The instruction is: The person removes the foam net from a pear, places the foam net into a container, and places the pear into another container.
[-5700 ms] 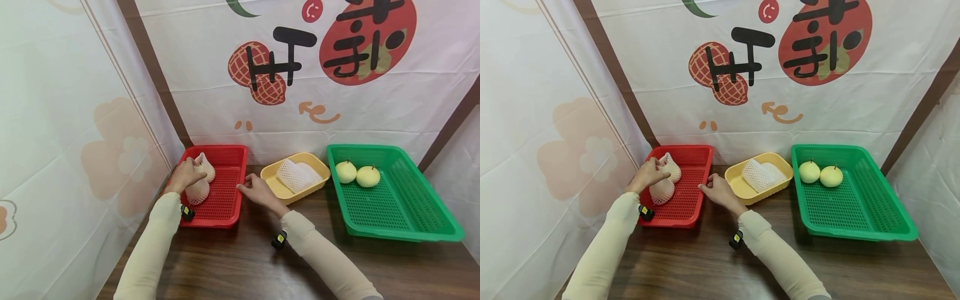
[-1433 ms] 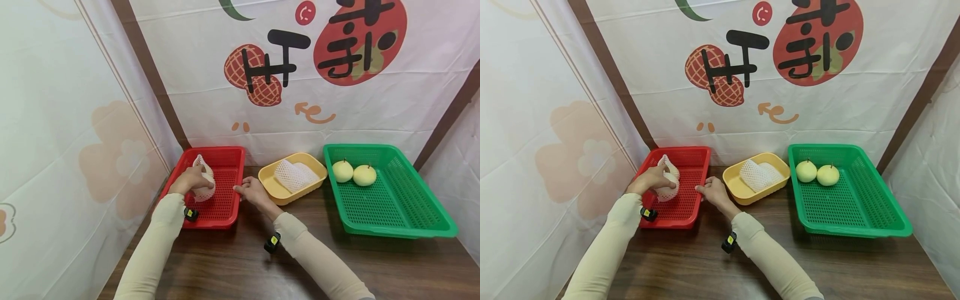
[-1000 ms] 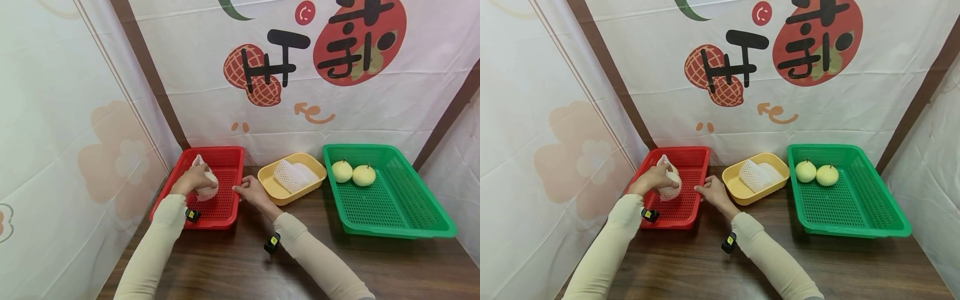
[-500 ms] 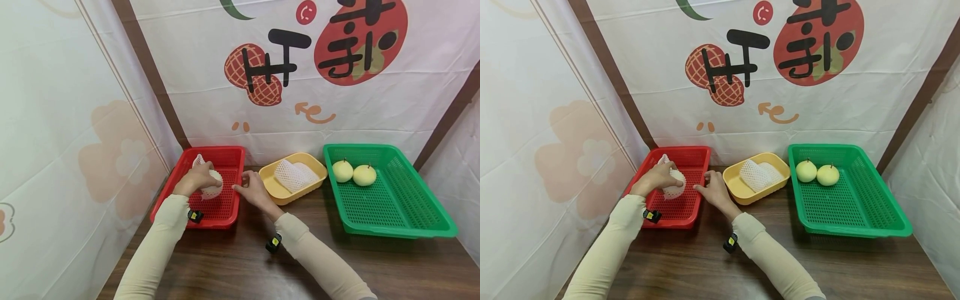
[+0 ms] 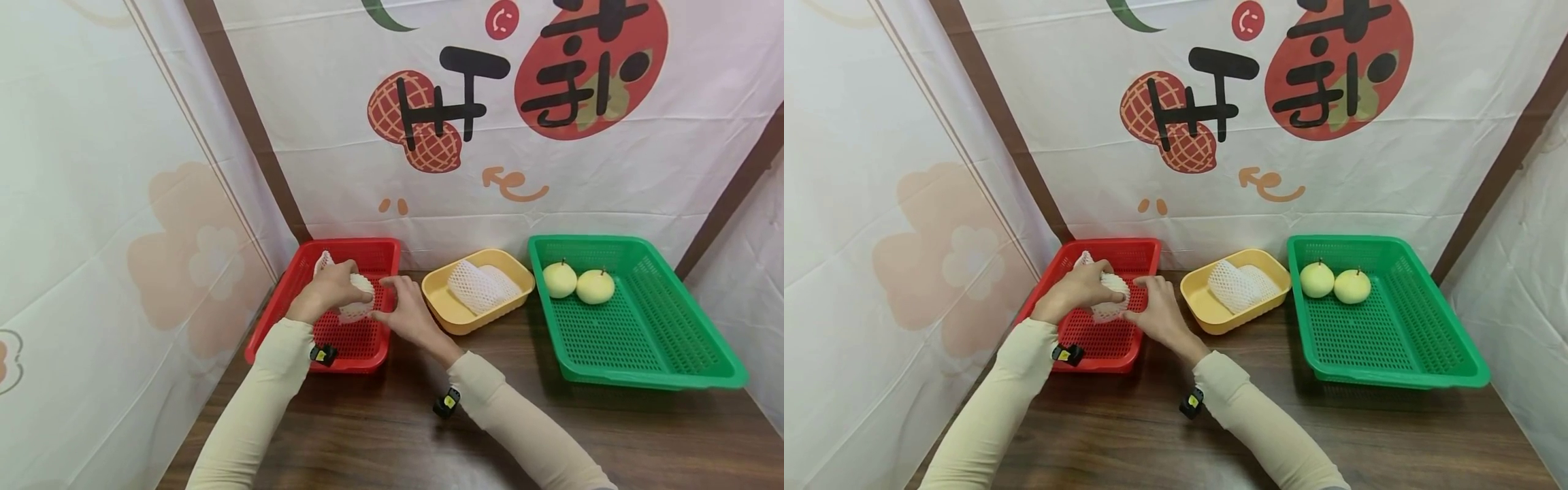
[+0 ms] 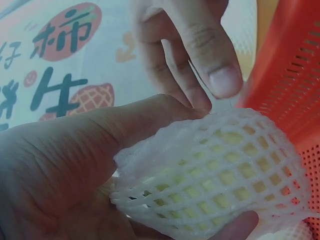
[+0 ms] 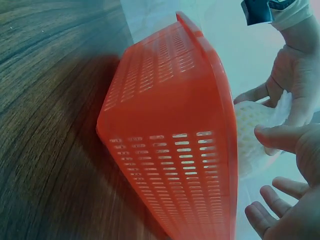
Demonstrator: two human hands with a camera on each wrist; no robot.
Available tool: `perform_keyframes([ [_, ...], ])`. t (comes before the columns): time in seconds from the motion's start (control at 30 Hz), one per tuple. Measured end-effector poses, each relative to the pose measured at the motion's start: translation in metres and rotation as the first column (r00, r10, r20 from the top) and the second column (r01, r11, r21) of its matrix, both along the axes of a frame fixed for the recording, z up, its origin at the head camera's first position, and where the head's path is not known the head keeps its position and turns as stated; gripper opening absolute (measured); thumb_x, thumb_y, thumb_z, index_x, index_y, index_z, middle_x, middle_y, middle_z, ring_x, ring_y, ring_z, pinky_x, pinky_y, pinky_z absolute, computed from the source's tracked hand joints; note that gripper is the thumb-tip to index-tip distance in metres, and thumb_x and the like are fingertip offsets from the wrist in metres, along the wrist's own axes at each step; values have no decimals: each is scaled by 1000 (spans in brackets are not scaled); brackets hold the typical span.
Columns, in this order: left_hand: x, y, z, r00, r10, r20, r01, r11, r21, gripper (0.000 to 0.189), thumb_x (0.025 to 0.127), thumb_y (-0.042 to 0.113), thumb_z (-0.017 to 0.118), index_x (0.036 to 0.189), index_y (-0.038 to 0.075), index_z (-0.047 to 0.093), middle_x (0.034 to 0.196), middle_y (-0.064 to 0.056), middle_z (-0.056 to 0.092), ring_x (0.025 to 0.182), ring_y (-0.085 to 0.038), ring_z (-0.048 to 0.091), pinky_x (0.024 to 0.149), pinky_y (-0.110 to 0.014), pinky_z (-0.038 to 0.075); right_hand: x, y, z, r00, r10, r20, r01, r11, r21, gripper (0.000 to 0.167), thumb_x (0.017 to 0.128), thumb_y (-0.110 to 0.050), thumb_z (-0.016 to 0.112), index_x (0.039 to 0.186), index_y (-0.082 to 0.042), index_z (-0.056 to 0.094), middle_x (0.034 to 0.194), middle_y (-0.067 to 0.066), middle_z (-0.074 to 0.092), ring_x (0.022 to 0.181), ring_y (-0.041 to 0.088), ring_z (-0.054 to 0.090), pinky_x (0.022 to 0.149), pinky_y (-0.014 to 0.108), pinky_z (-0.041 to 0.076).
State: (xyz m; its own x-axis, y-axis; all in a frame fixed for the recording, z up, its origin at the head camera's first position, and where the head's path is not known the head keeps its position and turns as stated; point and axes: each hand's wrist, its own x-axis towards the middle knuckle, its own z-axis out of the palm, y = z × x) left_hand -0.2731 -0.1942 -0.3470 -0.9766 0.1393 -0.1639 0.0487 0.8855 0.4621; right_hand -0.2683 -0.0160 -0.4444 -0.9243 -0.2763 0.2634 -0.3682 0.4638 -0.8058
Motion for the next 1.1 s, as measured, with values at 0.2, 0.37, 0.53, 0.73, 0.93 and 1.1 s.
perform_keyframes([
  [0.2,5,4,4,999,-10,-35,10,1000,2,70,81,31,89,138,5,57,121,-18,70,98,-30,70,74,-41,66,4,-1,2,999,31,22,-30,999,-43,70,86,-24,91,144,-11,53,142,12,56,136,35,49,110,51,48],
  [0.37,6,6,6,999,-24,-46,24,1000,11,68,82,31,88,136,5,57,117,-18,70,94,-29,70,72,-39,66,7,-2,4,998,58,23,-57,996,-66,69,87,-23,90,144,-13,52,142,14,55,129,33,54,104,49,51],
  [0.53,5,8,8,997,-40,-64,40,999,-1,67,81,33,88,134,5,57,116,-18,70,94,-29,70,72,-38,66,6,-2,3,998,63,-7,-63,990,-123,66,88,-15,88,143,-11,52,138,18,53,120,38,60,100,53,56],
  [0.73,4,13,6,994,-59,-88,57,998,-23,65,81,35,88,132,5,60,113,-16,72,93,-28,69,74,-36,63,5,0,-1,999,30,-42,-36,988,-151,63,88,-11,88,141,-10,53,133,15,54,111,30,64,95,44,60],
  [0.93,4,19,9,994,-40,-98,39,999,-14,71,83,37,87,136,4,52,113,-16,71,92,-27,69,75,-37,63,5,3,0,998,3,-60,-13,986,-168,63,88,-12,87,141,-11,53,134,12,55,108,24,65,93,38,61],
  [1.1,5,21,10,994,-9,-106,10,1000,9,85,82,41,88,142,2,42,115,-18,68,93,-28,70,76,-39,64,4,6,-1,998,12,-63,-25,977,-214,65,88,-11,86,143,-9,52,133,15,54,109,31,66,96,46,61],
])
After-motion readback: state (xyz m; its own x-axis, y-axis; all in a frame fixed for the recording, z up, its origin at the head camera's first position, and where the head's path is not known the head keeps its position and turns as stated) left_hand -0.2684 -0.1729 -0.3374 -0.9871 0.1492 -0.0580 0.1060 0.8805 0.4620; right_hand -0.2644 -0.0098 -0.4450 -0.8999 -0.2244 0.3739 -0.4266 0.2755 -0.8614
